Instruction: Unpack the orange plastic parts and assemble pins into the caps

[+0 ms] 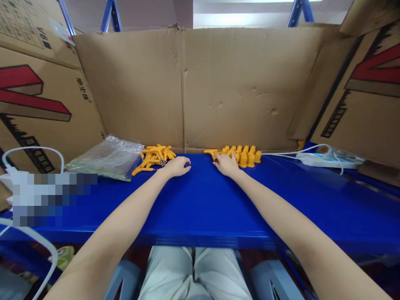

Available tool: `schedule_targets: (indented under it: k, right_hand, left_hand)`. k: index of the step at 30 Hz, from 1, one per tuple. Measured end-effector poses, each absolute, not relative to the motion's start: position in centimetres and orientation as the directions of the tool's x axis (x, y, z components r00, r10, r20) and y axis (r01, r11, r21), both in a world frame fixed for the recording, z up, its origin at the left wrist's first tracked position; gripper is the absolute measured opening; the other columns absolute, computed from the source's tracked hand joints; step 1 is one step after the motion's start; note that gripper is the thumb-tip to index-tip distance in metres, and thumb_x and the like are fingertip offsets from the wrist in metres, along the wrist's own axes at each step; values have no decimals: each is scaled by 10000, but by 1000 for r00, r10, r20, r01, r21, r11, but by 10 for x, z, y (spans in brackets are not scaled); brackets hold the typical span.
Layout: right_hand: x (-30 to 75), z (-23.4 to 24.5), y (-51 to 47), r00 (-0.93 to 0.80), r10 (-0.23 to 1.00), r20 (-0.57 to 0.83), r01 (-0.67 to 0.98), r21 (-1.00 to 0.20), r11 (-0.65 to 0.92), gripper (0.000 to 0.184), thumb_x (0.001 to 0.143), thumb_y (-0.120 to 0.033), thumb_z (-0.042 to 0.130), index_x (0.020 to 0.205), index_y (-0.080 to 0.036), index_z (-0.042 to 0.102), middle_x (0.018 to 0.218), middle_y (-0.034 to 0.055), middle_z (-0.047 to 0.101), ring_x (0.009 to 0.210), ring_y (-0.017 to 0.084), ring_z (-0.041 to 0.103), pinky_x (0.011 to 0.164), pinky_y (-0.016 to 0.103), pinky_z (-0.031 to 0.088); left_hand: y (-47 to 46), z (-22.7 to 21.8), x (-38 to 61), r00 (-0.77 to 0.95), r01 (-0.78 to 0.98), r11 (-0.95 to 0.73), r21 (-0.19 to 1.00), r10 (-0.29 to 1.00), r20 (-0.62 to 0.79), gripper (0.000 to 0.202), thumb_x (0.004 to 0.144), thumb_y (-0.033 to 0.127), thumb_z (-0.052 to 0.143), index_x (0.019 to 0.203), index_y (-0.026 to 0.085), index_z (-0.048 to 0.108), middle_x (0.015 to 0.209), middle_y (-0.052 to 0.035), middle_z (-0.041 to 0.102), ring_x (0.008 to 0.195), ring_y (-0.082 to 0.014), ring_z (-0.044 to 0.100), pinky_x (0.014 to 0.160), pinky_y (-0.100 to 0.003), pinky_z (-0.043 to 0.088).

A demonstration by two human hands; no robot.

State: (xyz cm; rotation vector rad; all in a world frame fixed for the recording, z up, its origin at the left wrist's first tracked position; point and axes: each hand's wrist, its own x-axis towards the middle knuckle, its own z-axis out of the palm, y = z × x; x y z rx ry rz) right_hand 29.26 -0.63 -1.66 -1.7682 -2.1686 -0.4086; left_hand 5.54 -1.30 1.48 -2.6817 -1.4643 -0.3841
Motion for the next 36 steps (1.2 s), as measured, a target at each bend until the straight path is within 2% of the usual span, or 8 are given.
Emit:
schedule_targets:
  k: [8,10,13,16,19,24,30,36]
  right_hand:
    - [293,-10,-13,-275,849,451,961,140,237,410,934,-313,401,1304,-168,499,1371,136,505,1308,295,388,1086,617,82]
    - [295,-1,-18,-274,849,452,961,166,222,388,931,-303,393,1258,-160,543,1335,137,539,1283,297,418,1081,625,68]
    - [300,16,-25,-190,875,445,976,181,120,349,918,-279,391,1124,-126,629,1185,152,634,1168,300,528,1079,613,63]
    - [308,29,-28,-90,894,439,987,156,23,349,917,-260,371,1064,-117,654,1085,151,677,1042,278,612,1080,567,112]
    - [316,35,-28,-32,909,415,993,117,-18,349,906,-256,375,1065,-123,656,1047,145,693,994,264,638,1058,514,205]
    - [320,39,-29,2,929,371,997,68,-30,326,880,-244,409,1020,-134,683,1048,169,689,1016,288,628,883,402,401]
    - [323,43,-30,62,936,348,998,-24,-57,337,879,-271,421,1061,-167,684,1066,145,686,1033,286,622,826,367,434]
    - [326,43,-29,75,935,346,997,-40,-65,330,865,-238,413,1007,-160,702,1029,139,697,998,268,630,798,344,446]
  left_hand:
    - [-9,13,54,551,813,-579,63,799,240,309,821,299,475,1013,146,663,1016,-93,697,906,-206,643,824,-299,481]
    - [-9,13,54,559,805,-589,67,792,244,305,820,297,474,1007,149,665,1009,-90,698,903,-202,643,820,-294,481]
    - [-8,12,54,567,797,-599,75,785,250,305,815,301,477,999,150,667,1002,-91,699,899,-203,644,818,-297,482]
    - [-8,12,54,566,796,-599,85,787,245,307,811,306,476,994,153,669,1001,-91,700,897,-207,644,818,-303,483]
    - [-9,12,54,563,798,-595,95,792,235,305,811,306,473,994,163,670,987,-82,703,890,-202,648,811,-298,485]
    - [-9,13,54,560,801,-592,92,795,232,299,813,313,477,993,175,671,967,-71,708,867,-191,651,804,-292,486]
    - [-11,15,55,561,802,-590,91,797,223,304,818,315,470,995,170,670,978,-75,706,877,-194,651,814,-294,484]
    - [-13,16,56,559,804,-588,92,799,222,301,816,297,469,994,163,671,985,-81,706,881,-196,649,818,-296,482]
